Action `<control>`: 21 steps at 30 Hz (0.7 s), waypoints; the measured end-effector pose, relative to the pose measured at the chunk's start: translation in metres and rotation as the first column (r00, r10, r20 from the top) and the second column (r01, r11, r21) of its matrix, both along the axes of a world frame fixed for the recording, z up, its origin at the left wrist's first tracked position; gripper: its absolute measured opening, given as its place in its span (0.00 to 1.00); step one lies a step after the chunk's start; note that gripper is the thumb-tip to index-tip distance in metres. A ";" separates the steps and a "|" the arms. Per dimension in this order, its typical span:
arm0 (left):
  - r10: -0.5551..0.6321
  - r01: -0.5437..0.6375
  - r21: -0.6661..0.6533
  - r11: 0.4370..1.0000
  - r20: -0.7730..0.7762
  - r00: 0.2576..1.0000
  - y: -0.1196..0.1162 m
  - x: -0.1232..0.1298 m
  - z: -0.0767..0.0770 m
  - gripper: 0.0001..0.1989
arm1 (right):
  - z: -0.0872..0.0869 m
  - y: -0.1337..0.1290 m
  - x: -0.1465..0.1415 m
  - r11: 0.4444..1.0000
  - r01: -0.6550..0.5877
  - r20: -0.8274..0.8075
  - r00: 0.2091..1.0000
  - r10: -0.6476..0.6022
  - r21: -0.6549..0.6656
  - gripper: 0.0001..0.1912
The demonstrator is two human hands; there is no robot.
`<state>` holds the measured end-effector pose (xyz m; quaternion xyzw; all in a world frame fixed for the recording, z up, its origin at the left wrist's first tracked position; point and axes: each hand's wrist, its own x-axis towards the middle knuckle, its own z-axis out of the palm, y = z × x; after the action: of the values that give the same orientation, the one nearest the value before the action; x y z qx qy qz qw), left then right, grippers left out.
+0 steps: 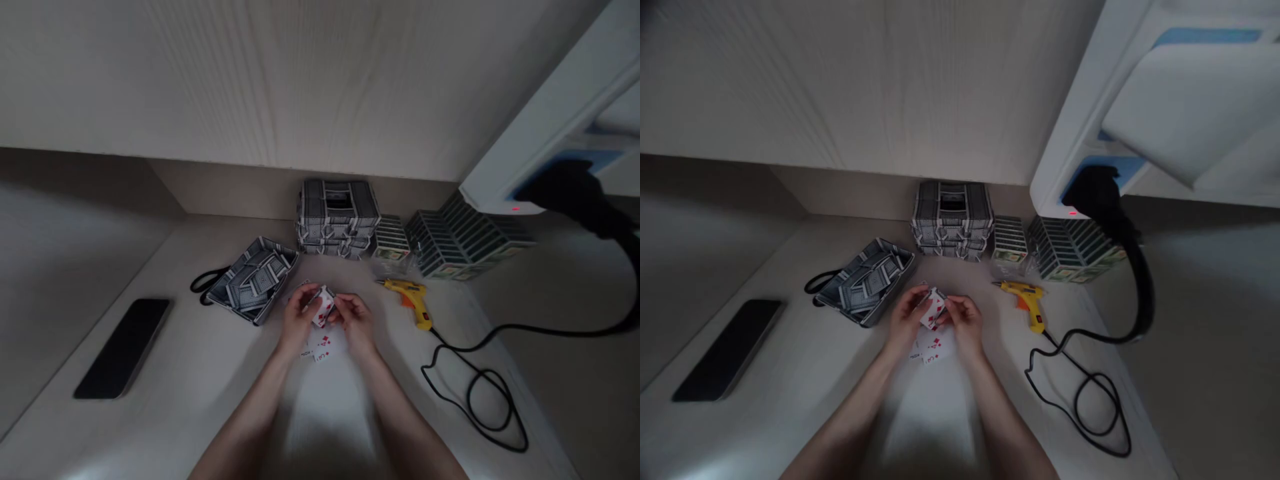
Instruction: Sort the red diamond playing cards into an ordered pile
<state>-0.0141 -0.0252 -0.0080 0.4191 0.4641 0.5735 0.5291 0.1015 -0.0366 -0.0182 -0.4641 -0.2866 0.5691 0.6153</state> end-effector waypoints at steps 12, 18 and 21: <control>0.146 -0.155 -0.129 0.979 -0.082 0.986 0.001 0.002 -0.004 0.15 | 0.005 0.001 0.001 0.997 0.070 -0.002 0.998 -0.070 -0.040 0.13; 0.093 -0.097 -0.123 0.988 -0.041 0.995 0.001 -0.001 -0.009 0.16 | 0.006 0.003 0.005 0.998 -0.023 -0.103 0.995 0.017 -0.063 0.13; 0.070 -0.071 -0.116 0.991 -0.011 0.997 0.001 -0.002 -0.011 0.15 | 0.004 0.004 0.006 0.989 -0.115 -0.125 0.987 0.102 -0.097 0.13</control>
<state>-0.0158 -0.0238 -0.0189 0.3729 0.5131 0.5624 0.5304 0.1072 -0.0324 -0.0139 -0.4440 -0.2441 0.6428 0.5745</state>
